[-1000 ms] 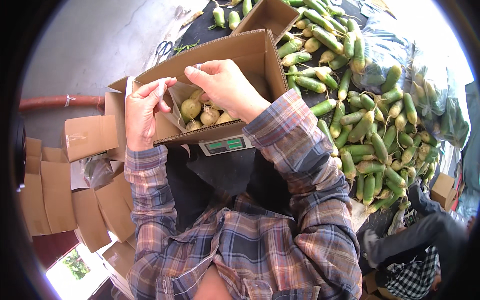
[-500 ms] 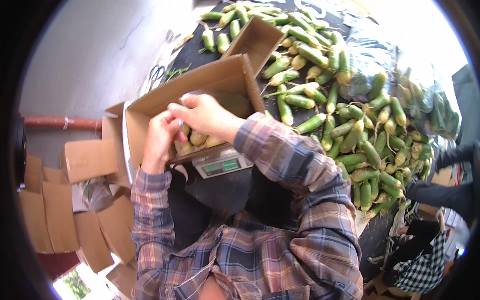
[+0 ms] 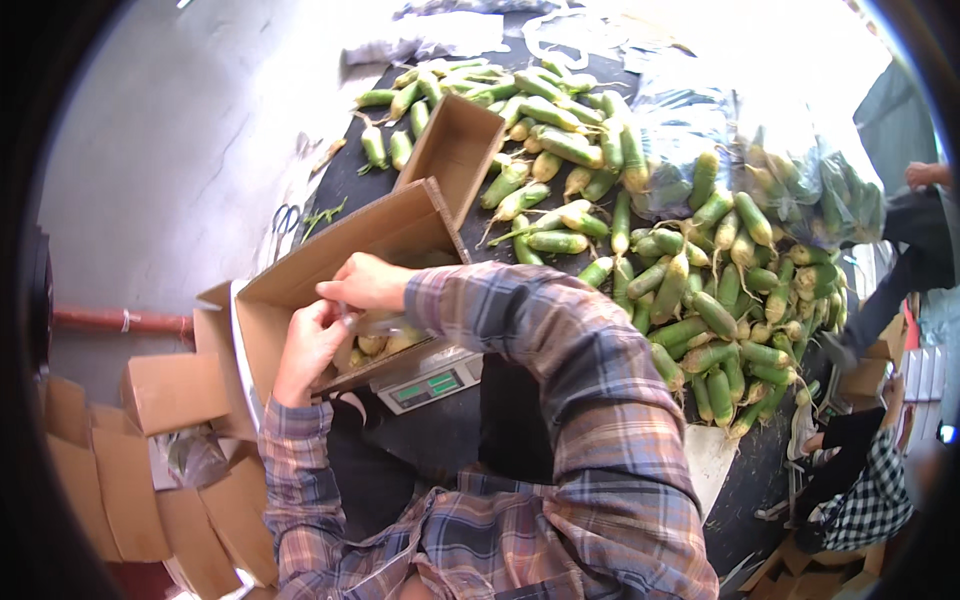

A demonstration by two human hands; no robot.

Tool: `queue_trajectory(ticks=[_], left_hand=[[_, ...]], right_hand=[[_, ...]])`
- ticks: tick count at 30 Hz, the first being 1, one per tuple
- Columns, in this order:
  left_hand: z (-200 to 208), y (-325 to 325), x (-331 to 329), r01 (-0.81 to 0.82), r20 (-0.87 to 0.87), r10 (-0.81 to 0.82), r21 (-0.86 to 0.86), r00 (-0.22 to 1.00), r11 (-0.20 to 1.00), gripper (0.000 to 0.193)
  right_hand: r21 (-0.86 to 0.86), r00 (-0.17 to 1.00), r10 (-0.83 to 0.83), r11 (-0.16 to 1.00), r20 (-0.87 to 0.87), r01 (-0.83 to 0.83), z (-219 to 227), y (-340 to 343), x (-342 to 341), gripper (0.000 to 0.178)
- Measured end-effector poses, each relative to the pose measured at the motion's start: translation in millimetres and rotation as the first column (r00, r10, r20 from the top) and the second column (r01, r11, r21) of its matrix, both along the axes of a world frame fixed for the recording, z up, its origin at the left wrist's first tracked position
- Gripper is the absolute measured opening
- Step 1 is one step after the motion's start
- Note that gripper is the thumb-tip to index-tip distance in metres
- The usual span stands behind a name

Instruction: Packaging radishes into plastic bags and cardboard boxes for shipping.

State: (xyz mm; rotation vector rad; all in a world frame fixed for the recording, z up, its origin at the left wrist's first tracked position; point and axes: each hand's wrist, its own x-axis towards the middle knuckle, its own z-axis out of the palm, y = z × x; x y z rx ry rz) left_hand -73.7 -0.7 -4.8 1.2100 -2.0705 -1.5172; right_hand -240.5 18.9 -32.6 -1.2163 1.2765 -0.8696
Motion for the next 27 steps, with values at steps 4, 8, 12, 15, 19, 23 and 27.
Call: queue_trajectory(ticks=[4,8,12,15,19,23,27], left_hand=[[-0.4,-23.3,-0.9,0.277,0.13,-0.276,0.004,0.952,0.961,0.019],[-11.4,-41.9,12.0,0.079,0.224,-0.146,0.284,0.964,0.956,0.016],[-26.7,-64.5,6.5,0.017,0.446,-0.17,0.328,0.879,0.944,0.018],[-46.0,-69.2,5.4,0.021,0.541,-0.193,0.308,0.818,0.951,0.02],[-80.7,-62.4,6.6,-0.047,0.752,-0.145,0.228,0.643,0.973,0.023],[-76.9,-63.8,6.0,-0.035,0.73,-0.106,0.174,0.675,0.984,0.021],[-51.7,-62.0,6.5,-0.17,0.128,0.123,0.475,0.984,0.863,0.018]], right_hand=[[0.178,0.988,0.054,0.984,-0.145,-0.027,-5.2,15.4,-25.8,0.045],[0.124,0.895,0.199,0.979,-0.4,-0.162,-12.9,10.8,-38.6,0.039],[0.246,0.85,0.237,0.96,-0.47,-0.132,-25.8,6.3,-34.5,0.033],[0.41,0.731,0.391,0.897,-0.559,-0.166,-51.4,-0.6,-40.2,0.024],[0.477,0.68,0.294,0.874,-0.672,0.093,-65.9,2.2,-28.2,0.016],[0.363,0.622,0.159,0.907,-0.767,0.215,-48.5,4.7,-28.4,0.013],[0.485,0.924,-0.38,0.801,-0.04,0.35,-36.2,6.2,-36.6,0.023]])
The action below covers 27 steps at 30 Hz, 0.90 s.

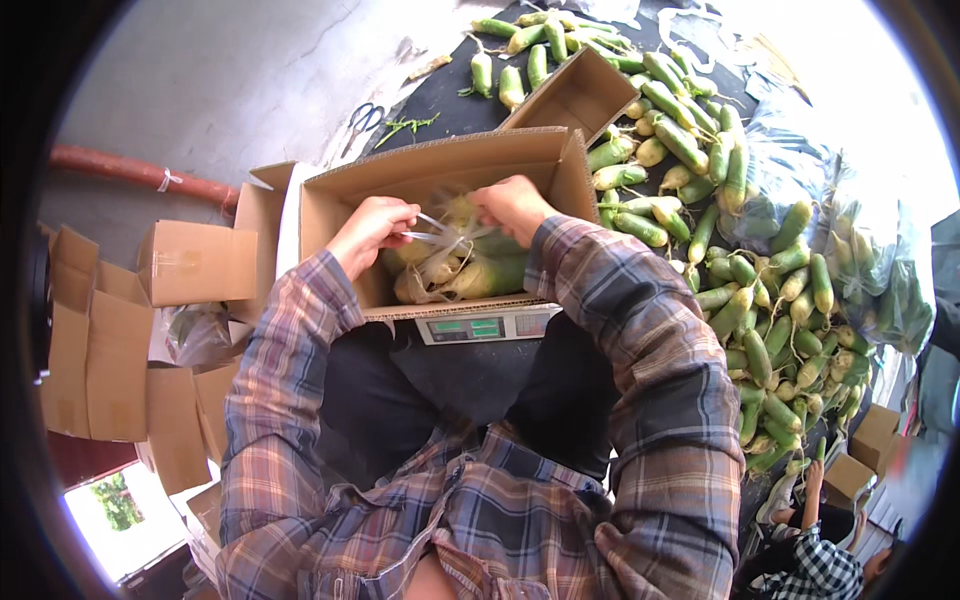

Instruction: Packaging radishes into plastic bags and cardboard boxes for shipping.

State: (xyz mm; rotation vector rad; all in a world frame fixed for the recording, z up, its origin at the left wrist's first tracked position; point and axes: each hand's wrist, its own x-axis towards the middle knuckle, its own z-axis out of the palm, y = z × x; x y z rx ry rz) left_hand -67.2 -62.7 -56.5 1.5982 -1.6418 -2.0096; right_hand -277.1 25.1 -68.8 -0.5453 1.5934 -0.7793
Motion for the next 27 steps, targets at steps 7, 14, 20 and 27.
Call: queue_trajectory(ticks=[7,14,20,27], left_hand=[[25.5,13.7,-1.1,0.121,-0.365,-0.029,0.233,0.931,0.965,0.015],[16.9,13.6,-2.4,0.016,-0.379,0.104,0.301,0.92,0.954,0.013],[-1.7,0.5,-2.9,-0.06,-0.154,0.092,0.204,0.984,0.977,0.015],[-36.2,-11.1,13.2,-0.029,0.115,0.029,-0.001,0.993,1.0,0.02]], right_hand=[[-0.177,0.902,0.271,0.959,0.335,-0.222,32.9,18.4,15.8,0.042],[-0.218,0.958,0.223,0.959,0.18,-0.182,12.0,5.1,26.0,0.035],[-0.258,0.872,0.305,0.871,-0.384,-0.418,-0.3,7.4,17.6,0.032],[0.318,-0.062,0.556,0.376,-0.829,-0.87,15.5,30.8,22.6,0.017]])
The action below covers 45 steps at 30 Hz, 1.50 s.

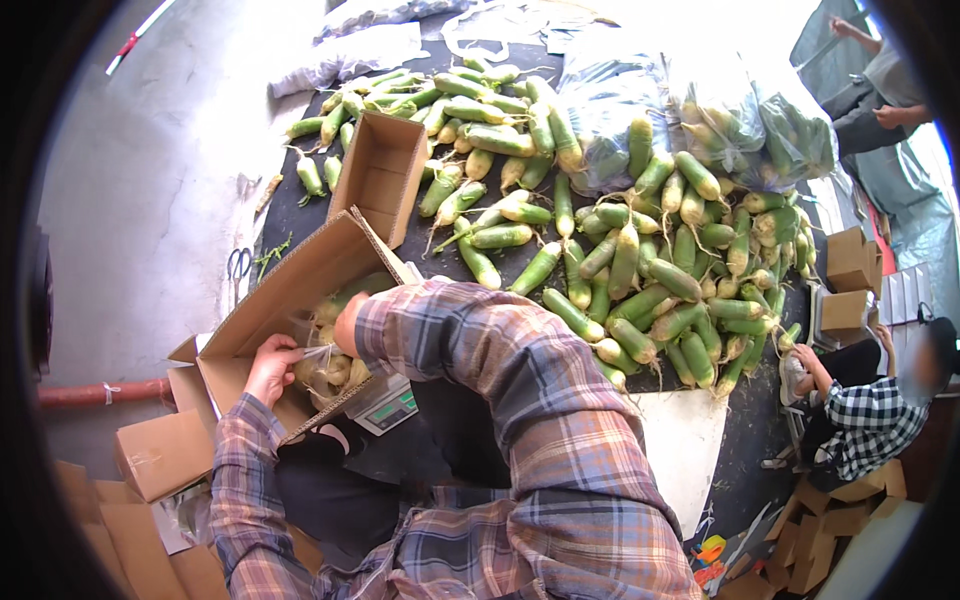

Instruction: Packaging radishes into plastic bags and cardboard boxes for shipping.

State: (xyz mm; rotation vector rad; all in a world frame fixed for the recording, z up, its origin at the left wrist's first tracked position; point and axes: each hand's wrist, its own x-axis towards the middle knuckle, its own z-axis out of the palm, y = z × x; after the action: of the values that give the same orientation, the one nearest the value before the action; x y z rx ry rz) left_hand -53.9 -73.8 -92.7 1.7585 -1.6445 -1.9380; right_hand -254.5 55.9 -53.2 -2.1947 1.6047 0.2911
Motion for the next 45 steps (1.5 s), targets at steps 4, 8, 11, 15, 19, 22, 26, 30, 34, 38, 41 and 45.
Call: queue_trajectory(ticks=[4,8,11,15,19,22,26,30,34,38,41,45], left_hand=[[-0.5,-0.2,-5.3,0.197,0.17,-0.165,-0.195,0.972,0.961,0.016],[32.8,-1.2,-20.0,0.312,0.163,-0.268,-0.406,0.95,0.859,0.026],[80.0,-10.2,14.4,0.373,0.322,-0.215,-0.887,0.922,0.273,0.023],[87.8,-20.9,108.5,0.393,0.381,0.243,-0.92,0.892,-0.001,0.042],[65.4,-6.6,117.5,0.115,0.148,-0.036,-0.569,0.988,0.814,0.045],[64.0,-15.1,119.7,-0.022,-0.076,-0.003,-0.332,0.997,0.943,0.042],[75.4,-19.4,110.8,0.121,-0.022,-0.145,-0.432,0.989,0.894,0.037],[128.2,-16.0,66.1,0.195,-0.002,-0.219,-0.448,0.976,0.872,0.03],[195.0,5.8,15.6,0.267,-0.008,-0.308,-0.478,0.951,0.837,0.03],[234.2,48.3,-40.7,0.329,-0.04,-0.406,-0.517,0.913,0.79,0.03],[244.9,95.2,-89.4,0.385,-0.026,-0.487,-0.577,0.873,0.721,0.03],[224.6,154.4,-140.4,0.507,-0.024,-0.642,-0.591,0.766,0.628,0.029]], right_hand=[[-0.064,0.99,-0.065,0.995,0.127,0.074,19.4,4.1,-9.6,0.015],[-0.545,0.901,-0.242,0.729,0.361,0.414,47.4,20.3,-37.1,0.014],[-0.502,0.647,-0.451,0.41,0.615,0.762,66.5,32.3,-65.2,0.036],[-0.183,0.51,-0.643,0.506,0.571,0.843,64.2,46.1,-80.9,0.064],[-0.035,0.522,-0.709,0.577,0.473,0.816,49.8,36.4,-87.8,0.038],[0.016,0.557,-0.737,0.608,0.384,0.794,50.0,35.5,-91.4,0.022],[0.096,0.425,-0.756,0.535,0.497,0.839,52.3,52.9,-102.9,0.024],[0.063,0.342,-0.767,0.444,0.542,0.894,58.2,86.9,-124.4,0.025],[-0.113,0.38,-0.747,0.384,0.545,0.916,85.6,143.4,-150.2,0.019],[-0.149,0.301,-0.608,0.289,0.735,0.946,117.2,230.5,-159.1,0.019],[-0.105,0.175,-0.572,0.153,0.802,0.983,141.9,304.2,-152.1,0.016],[-0.081,0.027,-0.685,-0.048,0.728,0.996,168.5,411.3,-127.4,0.023]])
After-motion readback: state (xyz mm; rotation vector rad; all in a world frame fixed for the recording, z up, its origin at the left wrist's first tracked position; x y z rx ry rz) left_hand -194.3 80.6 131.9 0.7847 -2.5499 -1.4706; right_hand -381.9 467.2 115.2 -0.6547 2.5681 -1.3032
